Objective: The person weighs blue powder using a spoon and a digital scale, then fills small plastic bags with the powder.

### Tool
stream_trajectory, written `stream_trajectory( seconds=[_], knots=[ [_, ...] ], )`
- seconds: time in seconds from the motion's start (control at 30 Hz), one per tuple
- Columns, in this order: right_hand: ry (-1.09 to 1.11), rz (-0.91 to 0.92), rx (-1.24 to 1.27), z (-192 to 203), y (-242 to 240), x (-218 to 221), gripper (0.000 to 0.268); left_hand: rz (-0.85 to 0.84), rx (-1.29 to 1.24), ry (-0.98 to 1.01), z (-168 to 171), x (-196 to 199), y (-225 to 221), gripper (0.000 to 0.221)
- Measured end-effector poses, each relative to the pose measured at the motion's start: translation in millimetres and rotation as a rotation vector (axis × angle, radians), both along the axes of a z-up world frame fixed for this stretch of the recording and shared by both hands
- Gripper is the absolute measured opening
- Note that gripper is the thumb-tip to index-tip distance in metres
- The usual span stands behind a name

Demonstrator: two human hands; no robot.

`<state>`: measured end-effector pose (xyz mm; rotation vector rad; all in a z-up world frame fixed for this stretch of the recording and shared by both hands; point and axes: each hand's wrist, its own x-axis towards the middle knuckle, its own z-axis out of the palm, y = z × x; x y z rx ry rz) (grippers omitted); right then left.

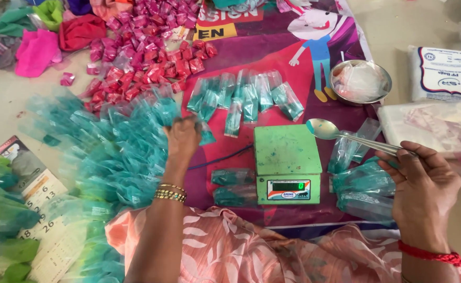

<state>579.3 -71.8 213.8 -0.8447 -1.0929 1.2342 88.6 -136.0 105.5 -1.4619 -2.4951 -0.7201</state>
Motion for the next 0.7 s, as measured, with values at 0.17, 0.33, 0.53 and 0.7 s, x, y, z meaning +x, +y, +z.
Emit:
stream_trajectory(
  seconds=[0.17, 0.33, 0.53, 0.7],
  knots=[
    [-0.007, 0.016, 0.001, 1.9, -3.0, -7.5, 0.011, 0.023, -0.166, 0.166, -5.4, 17.3, 2.1, 0.013],
    [0.02, 0.028, 0.004, -1.4, 2.5, -4.0, 0.01, -0.057, -0.365, -0.03, -48.5, 32.3, 3.2, 0.033],
    [0.012, 0.016, 0.005, 2.4, -2.6, -3.6, 0.011, -0.011, -0.066, 0.112, -25.1, 14.8, -5.6, 0.017],
    [-0.015, 0.033, 0.023, 6.6, -7.0, -10.4, 0.013, 0.02, -0.113, 0.343, -61.6, 11.6, 2.9, 0.016]
  ],
)
